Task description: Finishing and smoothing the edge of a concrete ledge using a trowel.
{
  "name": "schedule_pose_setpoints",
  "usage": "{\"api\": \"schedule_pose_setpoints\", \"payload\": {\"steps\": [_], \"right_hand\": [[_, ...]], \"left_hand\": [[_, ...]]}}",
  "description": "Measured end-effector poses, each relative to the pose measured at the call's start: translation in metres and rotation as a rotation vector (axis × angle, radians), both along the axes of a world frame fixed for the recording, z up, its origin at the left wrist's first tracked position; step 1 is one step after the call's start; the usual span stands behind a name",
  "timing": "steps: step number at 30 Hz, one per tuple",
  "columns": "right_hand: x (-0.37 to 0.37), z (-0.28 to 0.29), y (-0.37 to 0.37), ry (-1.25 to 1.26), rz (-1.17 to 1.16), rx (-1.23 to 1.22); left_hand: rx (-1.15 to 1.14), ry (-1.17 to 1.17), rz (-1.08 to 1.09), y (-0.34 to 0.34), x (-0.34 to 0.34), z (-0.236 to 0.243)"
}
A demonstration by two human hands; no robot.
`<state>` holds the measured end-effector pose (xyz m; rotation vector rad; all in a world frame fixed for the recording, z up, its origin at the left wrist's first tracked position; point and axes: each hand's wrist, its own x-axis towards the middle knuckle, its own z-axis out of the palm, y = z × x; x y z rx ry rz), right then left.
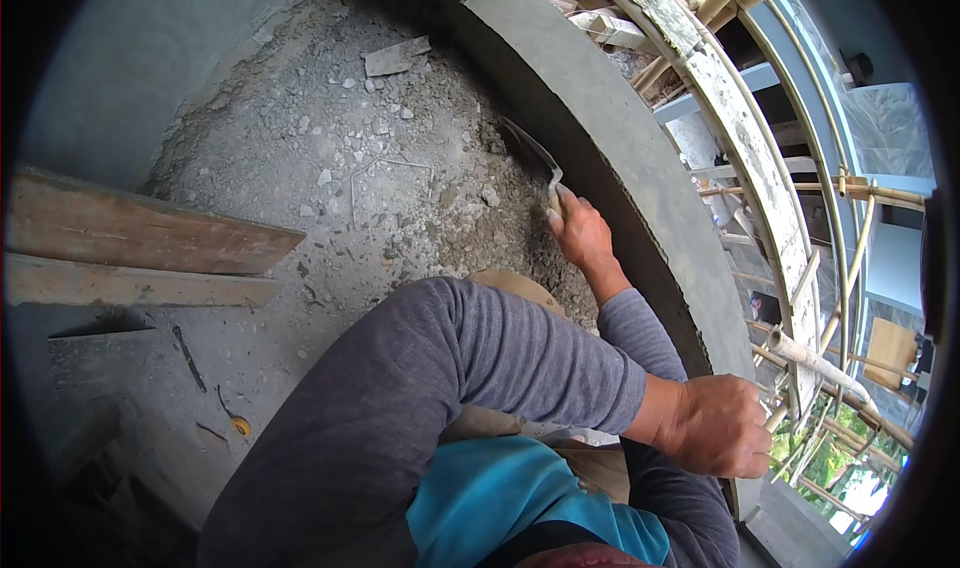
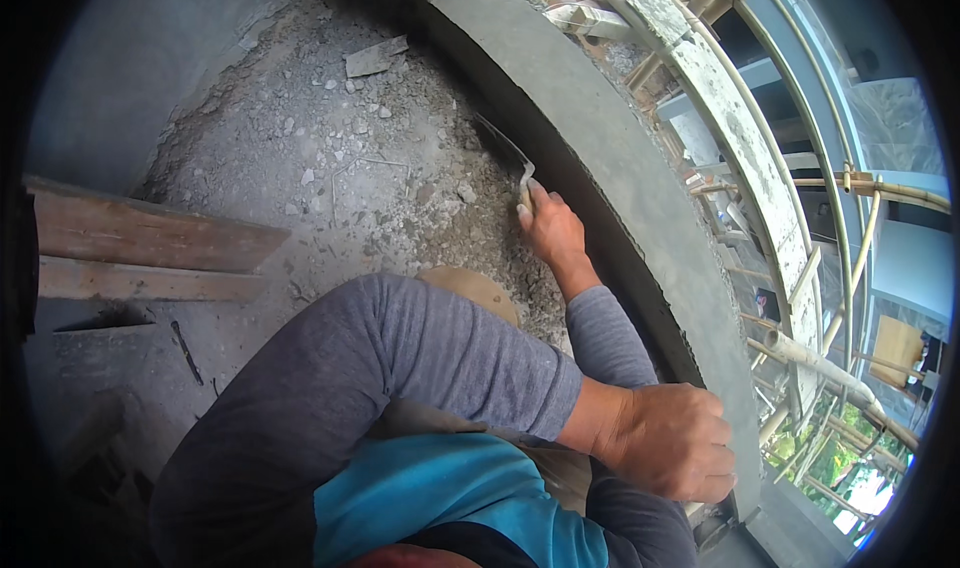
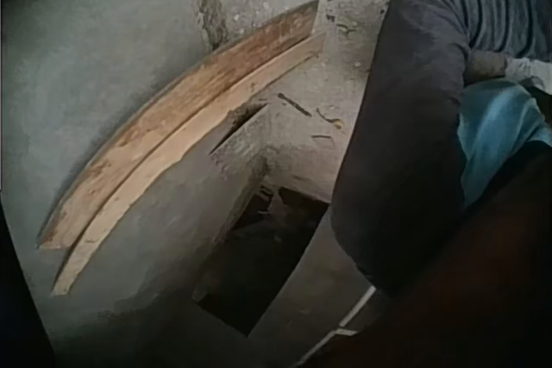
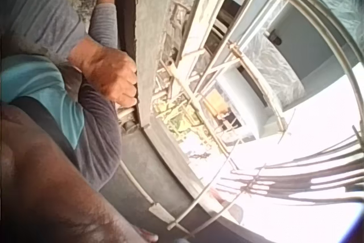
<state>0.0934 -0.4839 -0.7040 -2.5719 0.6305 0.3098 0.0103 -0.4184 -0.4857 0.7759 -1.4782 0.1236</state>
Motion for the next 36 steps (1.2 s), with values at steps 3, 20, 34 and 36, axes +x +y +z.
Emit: {"api": "schedule_pose_setpoints", "payload": {"steps": [3, 20, 34, 36], "right_hand": [[0.0, -0.015, -0.009, 0.003, -0.146, -0.01], [0.036, -0.044, 0.004, -0.064, -0.1, 0.077], [0.082, -0.031, 0.032, -0.122, 0.116, 0.131], [0.089, -0.021, 0.042, -0.113, 0.181, 0.126]], "left_hand": [[-0.012, 0.01, -0.034, -0.005, -0.001, -0.001], [-0.05, 0.035, -0.044, -0.006, 0.0, 0.002], [-0.078, 0.119, -0.006, -0.008, 0.028, 0.002], [-0.071, 0.114, 0.002, -0.007, 0.037, 0.001]]}}
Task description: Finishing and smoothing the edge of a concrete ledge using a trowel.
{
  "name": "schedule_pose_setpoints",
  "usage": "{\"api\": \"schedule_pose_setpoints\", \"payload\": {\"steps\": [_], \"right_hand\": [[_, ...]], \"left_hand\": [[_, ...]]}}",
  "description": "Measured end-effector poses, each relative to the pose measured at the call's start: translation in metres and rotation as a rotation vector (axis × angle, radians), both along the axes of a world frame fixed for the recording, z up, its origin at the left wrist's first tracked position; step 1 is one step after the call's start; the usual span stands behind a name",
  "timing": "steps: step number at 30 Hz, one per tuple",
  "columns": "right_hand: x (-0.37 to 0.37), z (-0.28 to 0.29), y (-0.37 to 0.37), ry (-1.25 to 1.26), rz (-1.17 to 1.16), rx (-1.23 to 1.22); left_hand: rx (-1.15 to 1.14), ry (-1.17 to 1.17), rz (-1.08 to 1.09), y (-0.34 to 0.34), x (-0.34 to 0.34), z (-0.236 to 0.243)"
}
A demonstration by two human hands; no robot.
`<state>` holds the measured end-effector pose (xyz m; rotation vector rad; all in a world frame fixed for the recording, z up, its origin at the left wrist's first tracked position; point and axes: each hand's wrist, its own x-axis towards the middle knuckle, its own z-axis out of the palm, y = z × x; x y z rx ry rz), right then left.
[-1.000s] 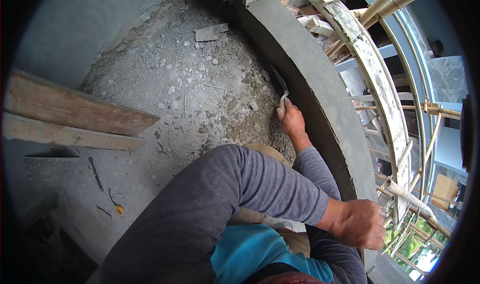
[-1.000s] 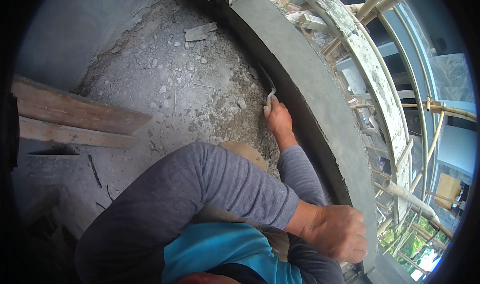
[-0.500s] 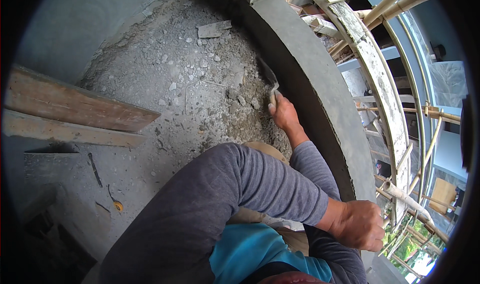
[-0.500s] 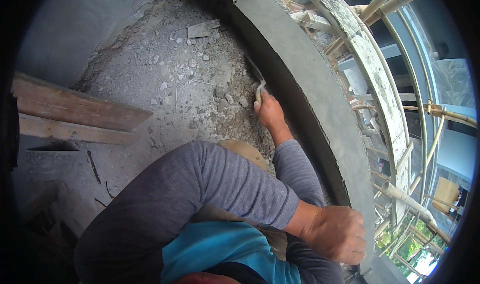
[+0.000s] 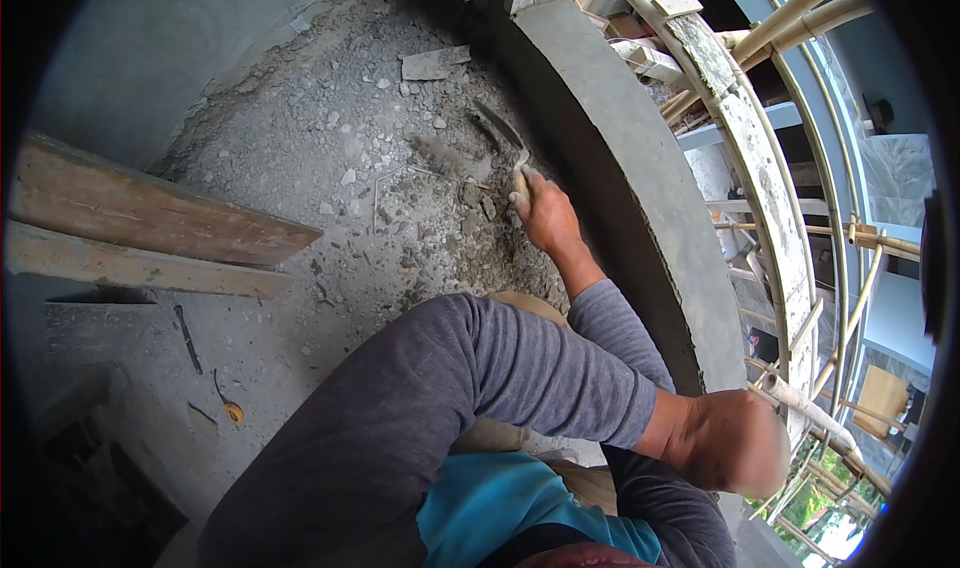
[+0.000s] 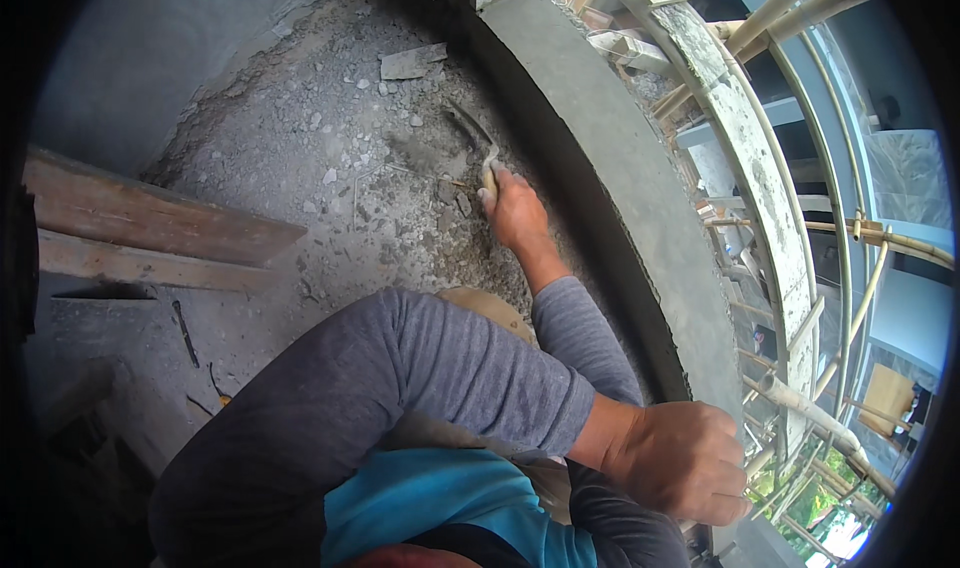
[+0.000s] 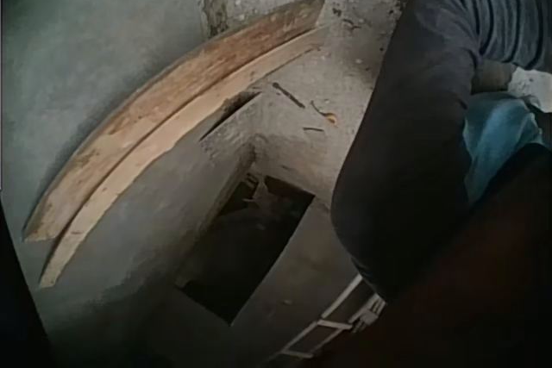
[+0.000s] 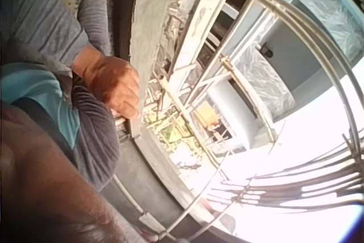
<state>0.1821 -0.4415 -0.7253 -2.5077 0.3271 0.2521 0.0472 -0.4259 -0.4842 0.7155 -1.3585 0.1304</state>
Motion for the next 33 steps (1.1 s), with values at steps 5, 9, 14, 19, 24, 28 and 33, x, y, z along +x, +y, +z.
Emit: {"api": "schedule_pose_setpoints", "payload": {"steps": [5, 9, 14, 19, 24, 28, 33], "right_hand": [[0.025, -0.004, -0.008, 0.057, -0.305, -0.049], [0.029, 0.025, 0.002, -0.018, 0.103, 0.097], [0.0, 0.014, 0.02, -0.168, -0.153, 0.035], [-0.062, 0.002, -0.025, 0.116, -0.015, -0.134], [-0.113, -0.006, -0.052, 0.074, -0.222, -0.197], [-0.147, 0.003, -0.059, 0.192, -0.218, -0.124], [-0.229, 0.015, -0.047, 0.305, -0.165, -0.218]], "left_hand": [[-0.013, -0.003, 0.0, 0.004, 0.006, 0.006], [-0.015, 0.028, 0.011, 0.003, 0.012, 0.001], [-0.016, 0.033, -0.01, 0.001, 0.01, 0.001], [-0.016, 0.004, 0.004, 0.003, 0.006, 0.001], [-0.043, 0.025, -0.048, -0.004, -0.008, 0.003], [-0.028, 0.029, -0.092, 0.007, -0.021, 0.005], [0.064, -0.055, -0.218, 0.012, -0.049, 0.002]]}}
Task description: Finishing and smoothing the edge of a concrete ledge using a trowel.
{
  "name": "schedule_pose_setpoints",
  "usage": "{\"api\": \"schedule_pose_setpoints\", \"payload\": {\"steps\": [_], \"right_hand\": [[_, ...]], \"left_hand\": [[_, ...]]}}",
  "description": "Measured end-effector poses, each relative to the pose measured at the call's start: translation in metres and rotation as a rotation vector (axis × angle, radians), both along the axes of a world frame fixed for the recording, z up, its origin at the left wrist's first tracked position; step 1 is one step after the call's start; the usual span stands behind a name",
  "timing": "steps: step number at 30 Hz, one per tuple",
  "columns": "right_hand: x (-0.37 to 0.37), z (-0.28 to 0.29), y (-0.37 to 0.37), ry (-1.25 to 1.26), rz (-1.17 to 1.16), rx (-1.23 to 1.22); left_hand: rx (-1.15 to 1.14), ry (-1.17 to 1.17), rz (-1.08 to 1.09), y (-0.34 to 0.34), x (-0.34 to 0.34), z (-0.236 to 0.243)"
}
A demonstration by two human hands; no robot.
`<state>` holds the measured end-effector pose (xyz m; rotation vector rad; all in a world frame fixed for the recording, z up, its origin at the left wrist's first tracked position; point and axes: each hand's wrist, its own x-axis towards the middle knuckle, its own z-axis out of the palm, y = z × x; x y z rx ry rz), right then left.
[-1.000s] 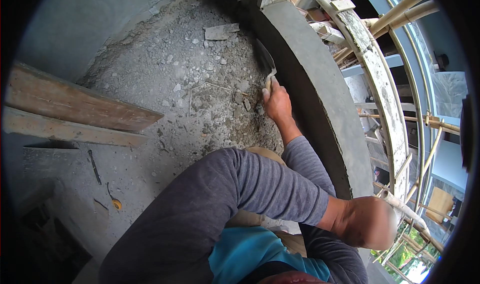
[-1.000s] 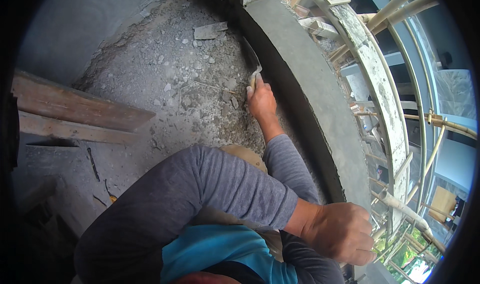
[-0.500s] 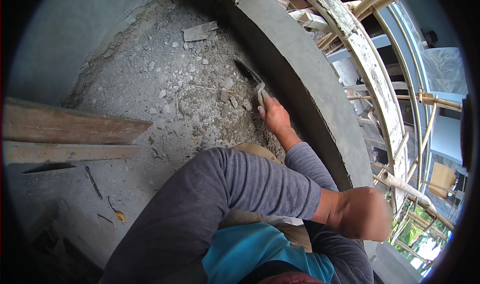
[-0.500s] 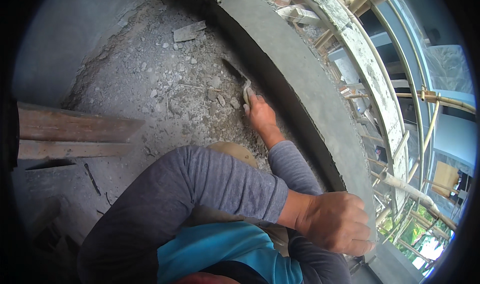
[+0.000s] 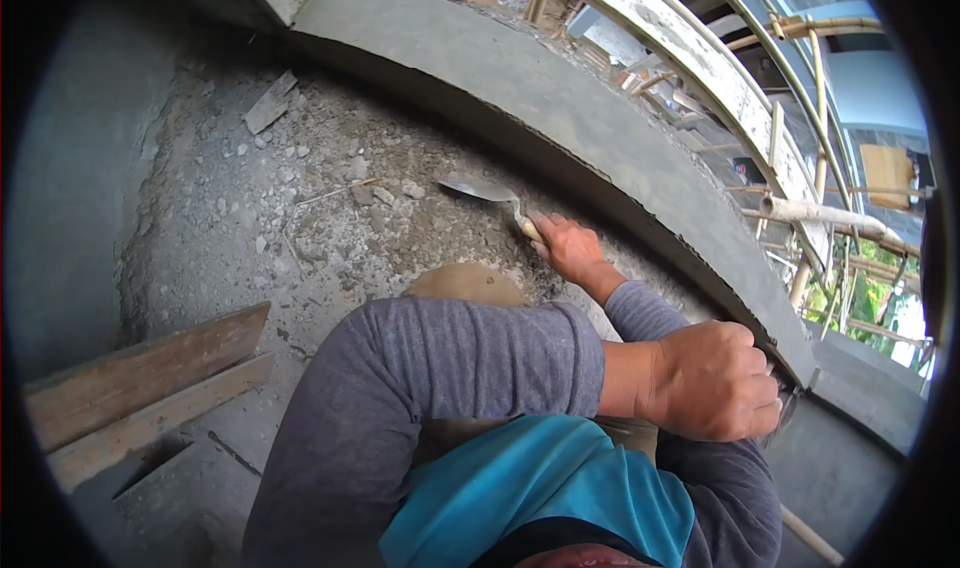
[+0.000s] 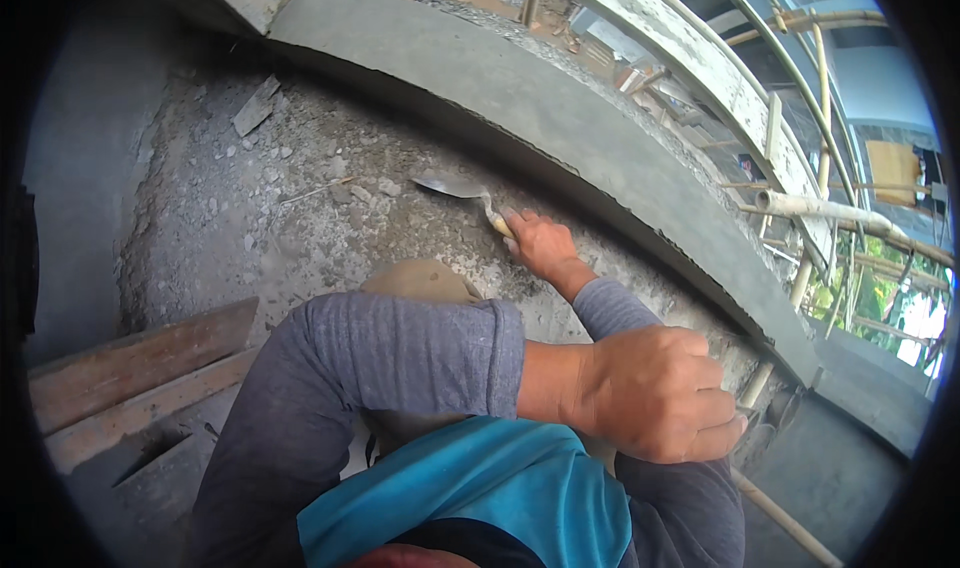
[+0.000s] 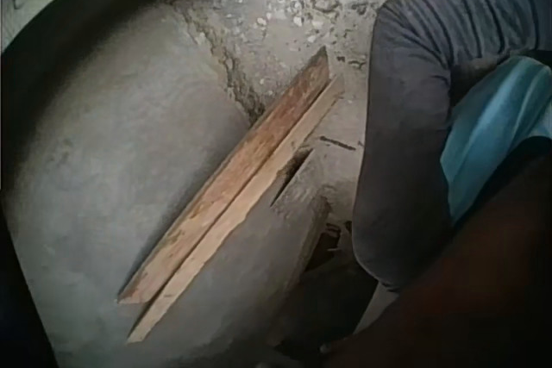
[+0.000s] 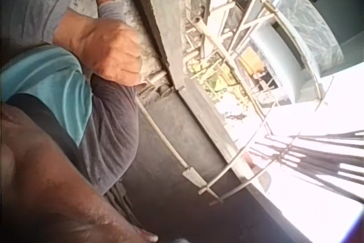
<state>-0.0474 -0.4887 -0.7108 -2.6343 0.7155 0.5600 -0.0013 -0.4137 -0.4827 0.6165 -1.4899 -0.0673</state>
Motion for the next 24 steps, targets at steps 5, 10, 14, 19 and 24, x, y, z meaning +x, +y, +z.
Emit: {"api": "schedule_pose_setpoints", "payload": {"steps": [5, 10, 14, 19, 24], "right_hand": [[-0.109, 0.042, -0.011, 0.159, 0.037, 0.004], [-0.188, 0.092, -0.038, 0.31, -0.14, -0.099], [-0.247, 0.115, -0.056, 0.478, -0.165, -0.202], [-0.309, 0.122, -0.065, 0.481, -0.241, -0.249], [-0.35, 0.094, -0.076, 0.396, -0.361, -0.301]], "left_hand": [[0.251, -0.41, -0.231, 0.011, -0.021, -0.002], [0.542, -0.944, -0.413, 0.022, -0.036, -0.01], [0.681, -1.217, -0.547, 0.032, -0.061, -0.014], [0.6, -1.133, -0.546, 0.03, -0.075, -0.016], [0.709, -1.147, -0.517, 0.019, -0.071, -0.037]]}}
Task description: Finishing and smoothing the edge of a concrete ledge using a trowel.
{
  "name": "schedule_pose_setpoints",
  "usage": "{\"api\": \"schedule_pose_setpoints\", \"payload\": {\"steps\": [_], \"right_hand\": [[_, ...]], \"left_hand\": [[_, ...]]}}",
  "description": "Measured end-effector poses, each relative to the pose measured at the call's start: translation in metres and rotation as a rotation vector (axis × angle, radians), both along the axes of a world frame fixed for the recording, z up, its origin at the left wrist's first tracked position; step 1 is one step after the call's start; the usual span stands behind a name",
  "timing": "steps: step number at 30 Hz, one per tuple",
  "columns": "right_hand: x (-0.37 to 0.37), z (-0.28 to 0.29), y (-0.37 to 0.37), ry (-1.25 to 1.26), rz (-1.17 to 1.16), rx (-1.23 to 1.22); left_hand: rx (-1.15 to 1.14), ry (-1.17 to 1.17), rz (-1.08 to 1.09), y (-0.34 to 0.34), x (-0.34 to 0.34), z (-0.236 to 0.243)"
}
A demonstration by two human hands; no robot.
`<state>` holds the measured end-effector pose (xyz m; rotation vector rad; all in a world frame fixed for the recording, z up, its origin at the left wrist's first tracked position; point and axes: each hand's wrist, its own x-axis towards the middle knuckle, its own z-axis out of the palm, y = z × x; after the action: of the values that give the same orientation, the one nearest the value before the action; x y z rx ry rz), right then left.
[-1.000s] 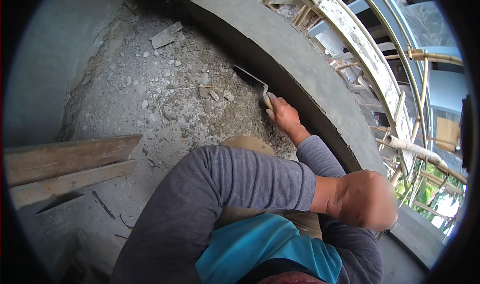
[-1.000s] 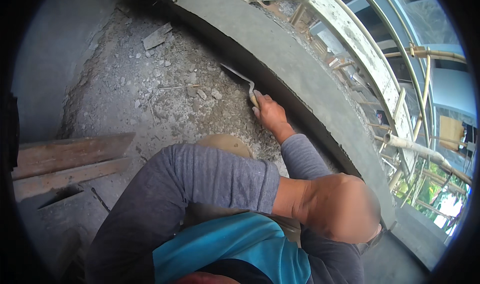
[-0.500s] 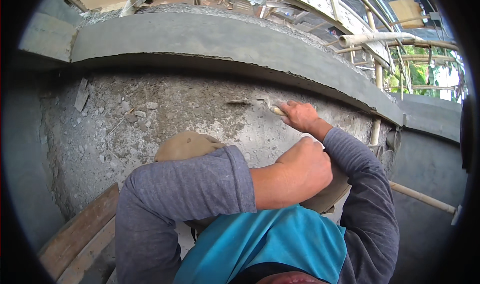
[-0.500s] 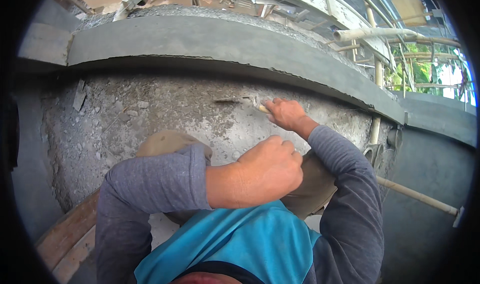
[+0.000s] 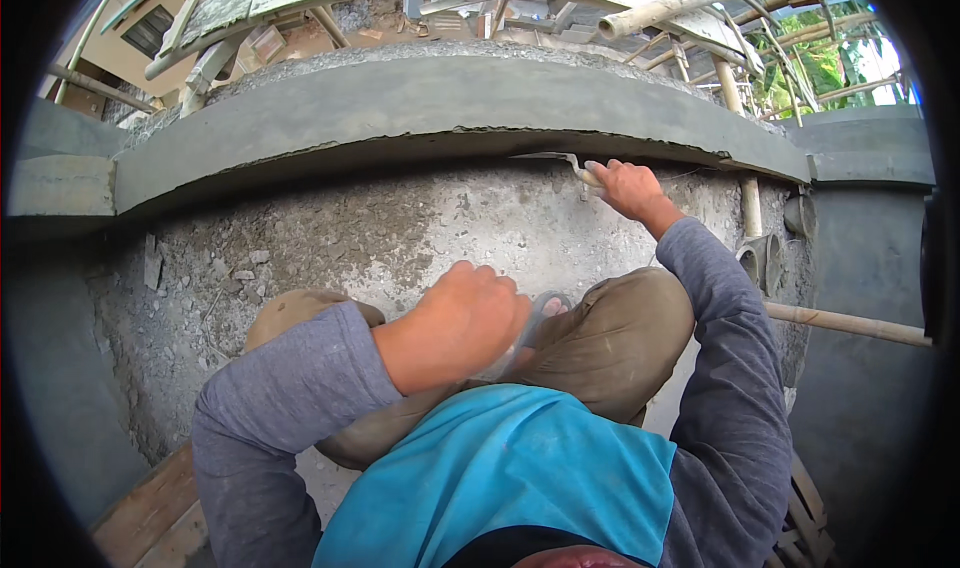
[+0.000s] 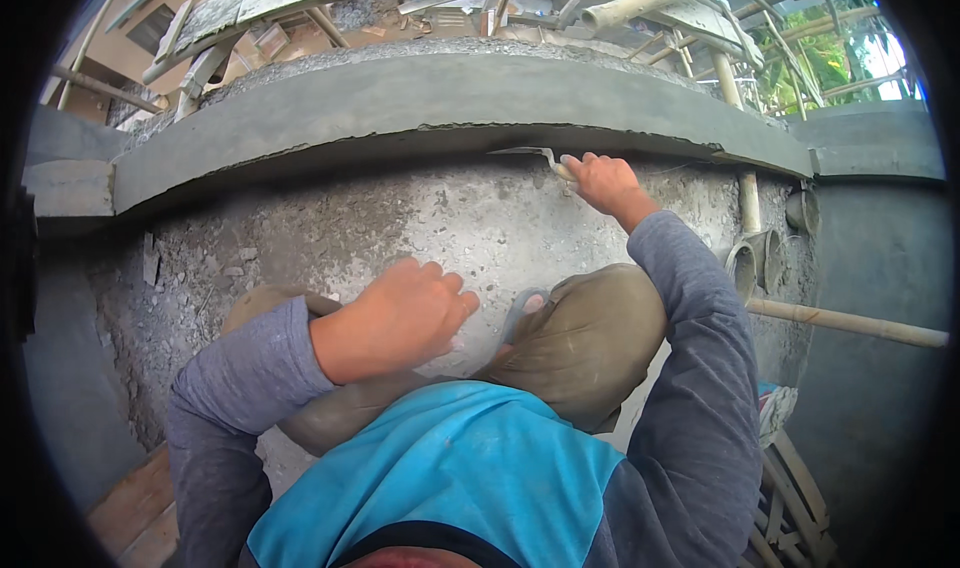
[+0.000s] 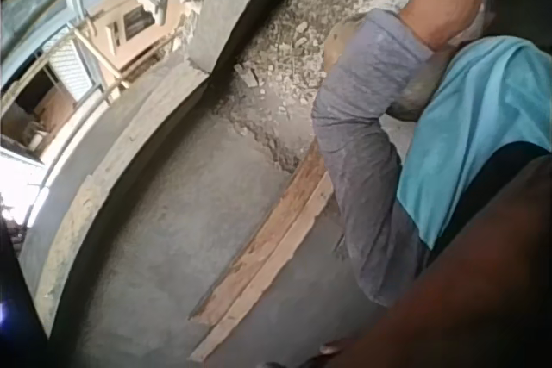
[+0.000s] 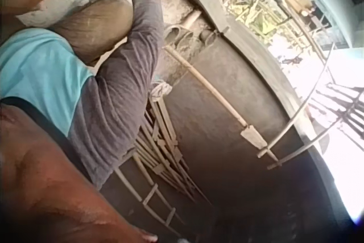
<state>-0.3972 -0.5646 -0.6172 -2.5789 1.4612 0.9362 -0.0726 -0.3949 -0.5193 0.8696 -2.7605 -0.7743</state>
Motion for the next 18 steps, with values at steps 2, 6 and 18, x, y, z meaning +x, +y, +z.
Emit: {"api": "schedule_pose_setpoints", "payload": {"steps": [2, 6, 18], "right_hand": [[-0.021, -0.006, -0.005, 0.0, -0.024, -0.046], [-0.078, -0.005, -0.006, 0.099, 0.007, -0.179], [-0.194, -0.091, 0.213, -0.999, -1.417, -0.203]], "left_hand": [[0.064, -0.076, 0.108, -0.007, 0.001, -0.015], [0.083, -0.241, 0.129, -0.018, 0.0, -0.032], [0.355, -0.36, 0.3, -0.035, 0.015, -0.054]]}}
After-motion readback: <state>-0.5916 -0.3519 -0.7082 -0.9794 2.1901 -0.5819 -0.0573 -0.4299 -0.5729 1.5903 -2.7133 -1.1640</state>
